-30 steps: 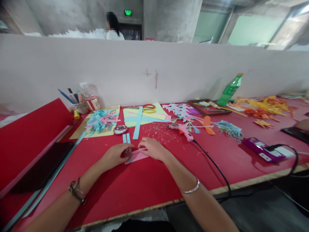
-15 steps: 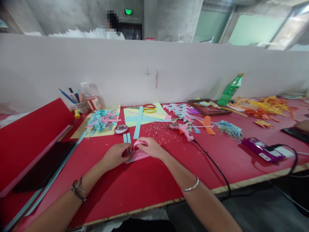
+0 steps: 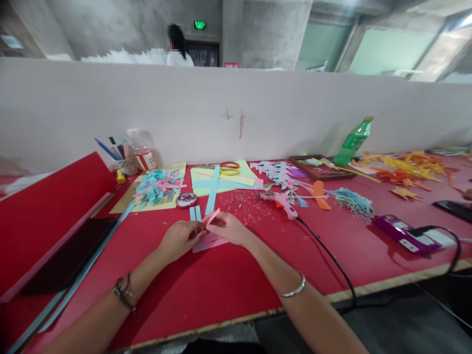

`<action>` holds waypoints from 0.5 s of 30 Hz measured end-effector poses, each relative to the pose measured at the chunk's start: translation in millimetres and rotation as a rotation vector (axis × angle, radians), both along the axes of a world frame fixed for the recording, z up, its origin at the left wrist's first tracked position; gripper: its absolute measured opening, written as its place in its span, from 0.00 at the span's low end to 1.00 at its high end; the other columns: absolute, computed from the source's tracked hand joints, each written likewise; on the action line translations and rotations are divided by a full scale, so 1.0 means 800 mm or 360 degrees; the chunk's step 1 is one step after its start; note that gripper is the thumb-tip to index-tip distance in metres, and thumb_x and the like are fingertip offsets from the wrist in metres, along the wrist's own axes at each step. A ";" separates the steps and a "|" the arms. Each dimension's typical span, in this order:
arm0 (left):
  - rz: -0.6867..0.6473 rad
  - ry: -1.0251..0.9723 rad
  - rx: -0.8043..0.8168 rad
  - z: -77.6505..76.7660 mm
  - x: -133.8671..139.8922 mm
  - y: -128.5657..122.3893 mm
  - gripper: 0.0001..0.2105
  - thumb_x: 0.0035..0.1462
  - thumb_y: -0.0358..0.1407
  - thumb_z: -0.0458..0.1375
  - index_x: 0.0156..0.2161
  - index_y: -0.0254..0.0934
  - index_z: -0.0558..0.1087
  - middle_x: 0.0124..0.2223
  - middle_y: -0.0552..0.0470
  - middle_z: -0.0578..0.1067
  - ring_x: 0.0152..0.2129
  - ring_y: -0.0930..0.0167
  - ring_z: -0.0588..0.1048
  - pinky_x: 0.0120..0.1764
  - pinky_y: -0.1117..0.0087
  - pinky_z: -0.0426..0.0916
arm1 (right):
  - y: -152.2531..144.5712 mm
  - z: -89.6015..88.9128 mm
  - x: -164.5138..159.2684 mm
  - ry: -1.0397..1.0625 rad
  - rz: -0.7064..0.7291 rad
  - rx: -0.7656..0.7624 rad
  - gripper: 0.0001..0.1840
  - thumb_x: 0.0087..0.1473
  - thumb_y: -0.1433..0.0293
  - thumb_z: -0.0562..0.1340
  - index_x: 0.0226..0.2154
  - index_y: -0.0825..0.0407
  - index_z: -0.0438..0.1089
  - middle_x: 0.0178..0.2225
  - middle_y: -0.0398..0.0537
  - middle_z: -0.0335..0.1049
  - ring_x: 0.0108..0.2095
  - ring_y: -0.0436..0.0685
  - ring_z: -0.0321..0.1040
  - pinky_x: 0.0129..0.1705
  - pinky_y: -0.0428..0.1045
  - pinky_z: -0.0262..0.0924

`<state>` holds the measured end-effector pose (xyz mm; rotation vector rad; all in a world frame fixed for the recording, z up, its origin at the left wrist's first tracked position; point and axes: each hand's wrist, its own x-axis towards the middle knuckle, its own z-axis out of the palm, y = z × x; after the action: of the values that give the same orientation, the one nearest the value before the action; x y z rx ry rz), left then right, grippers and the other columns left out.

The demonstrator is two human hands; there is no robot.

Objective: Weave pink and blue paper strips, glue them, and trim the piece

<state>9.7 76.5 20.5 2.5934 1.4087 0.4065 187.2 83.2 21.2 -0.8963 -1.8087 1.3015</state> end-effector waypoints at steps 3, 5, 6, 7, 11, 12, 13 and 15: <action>0.0048 0.0054 0.0032 0.001 0.000 -0.001 0.13 0.56 0.41 0.47 0.36 0.35 0.71 0.31 0.47 0.75 0.28 0.68 0.72 0.29 0.72 0.60 | -0.002 0.001 -0.001 0.0059 0.0111 -0.0033 0.10 0.48 0.66 0.58 0.33 0.53 0.67 0.39 0.48 0.67 0.41 0.52 0.64 0.45 0.51 0.57; 0.0068 0.0084 0.0033 0.003 0.001 -0.001 0.15 0.57 0.41 0.45 0.34 0.35 0.71 0.30 0.47 0.75 0.27 0.68 0.72 0.27 0.72 0.59 | -0.002 0.001 0.000 0.0085 0.0165 -0.0077 0.12 0.50 0.66 0.56 0.38 0.52 0.66 0.39 0.48 0.67 0.41 0.51 0.64 0.47 0.51 0.56; 0.0088 0.0101 0.0026 0.003 0.001 -0.001 0.16 0.57 0.41 0.44 0.32 0.34 0.71 0.29 0.46 0.75 0.26 0.68 0.72 0.27 0.72 0.58 | -0.002 0.000 0.000 0.0114 0.0186 -0.0096 0.14 0.50 0.67 0.56 0.42 0.52 0.64 0.39 0.47 0.67 0.41 0.51 0.64 0.47 0.51 0.56; 0.0112 0.0118 0.0019 0.004 0.001 -0.001 0.17 0.57 0.41 0.44 0.30 0.34 0.71 0.28 0.46 0.75 0.25 0.68 0.72 0.26 0.73 0.58 | -0.001 -0.001 0.000 0.0152 0.0204 -0.0113 0.17 0.51 0.68 0.55 0.46 0.51 0.61 0.39 0.47 0.67 0.41 0.50 0.64 0.47 0.51 0.56; 0.0148 0.0128 0.0001 0.004 0.001 0.000 0.14 0.56 0.36 0.45 0.29 0.35 0.71 0.28 0.47 0.75 0.25 0.69 0.72 0.25 0.73 0.56 | 0.005 -0.007 0.004 0.0265 0.0274 -0.0140 0.24 0.52 0.72 0.53 0.52 0.49 0.52 0.39 0.47 0.66 0.38 0.49 0.65 0.45 0.51 0.57; 0.0139 0.0110 0.0000 0.004 0.000 0.000 0.13 0.56 0.35 0.45 0.29 0.35 0.71 0.28 0.48 0.75 0.25 0.69 0.72 0.25 0.74 0.55 | 0.007 -0.008 0.006 0.0260 0.0257 -0.0124 0.23 0.52 0.72 0.52 0.52 0.50 0.52 0.39 0.47 0.66 0.38 0.49 0.65 0.44 0.51 0.58; 0.0131 0.0087 -0.0006 0.004 0.000 0.000 0.13 0.56 0.34 0.45 0.29 0.36 0.71 0.28 0.48 0.75 0.26 0.70 0.72 0.25 0.74 0.55 | 0.008 -0.009 0.007 0.0227 0.0211 -0.0092 0.22 0.52 0.73 0.52 0.51 0.50 0.53 0.38 0.46 0.66 0.37 0.49 0.65 0.43 0.50 0.58; 0.0131 0.0048 -0.0025 0.004 -0.001 0.000 0.14 0.56 0.34 0.44 0.29 0.36 0.71 0.28 0.49 0.75 0.26 0.70 0.72 0.25 0.74 0.55 | 0.011 -0.007 0.013 0.0048 0.0050 0.0046 0.17 0.51 0.76 0.50 0.45 0.52 0.58 0.35 0.45 0.65 0.35 0.48 0.65 0.40 0.48 0.59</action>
<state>8.7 76.2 23.7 2.5460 1.5265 0.3676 197.2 92.3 15.2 -0.8312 -1.8204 1.2985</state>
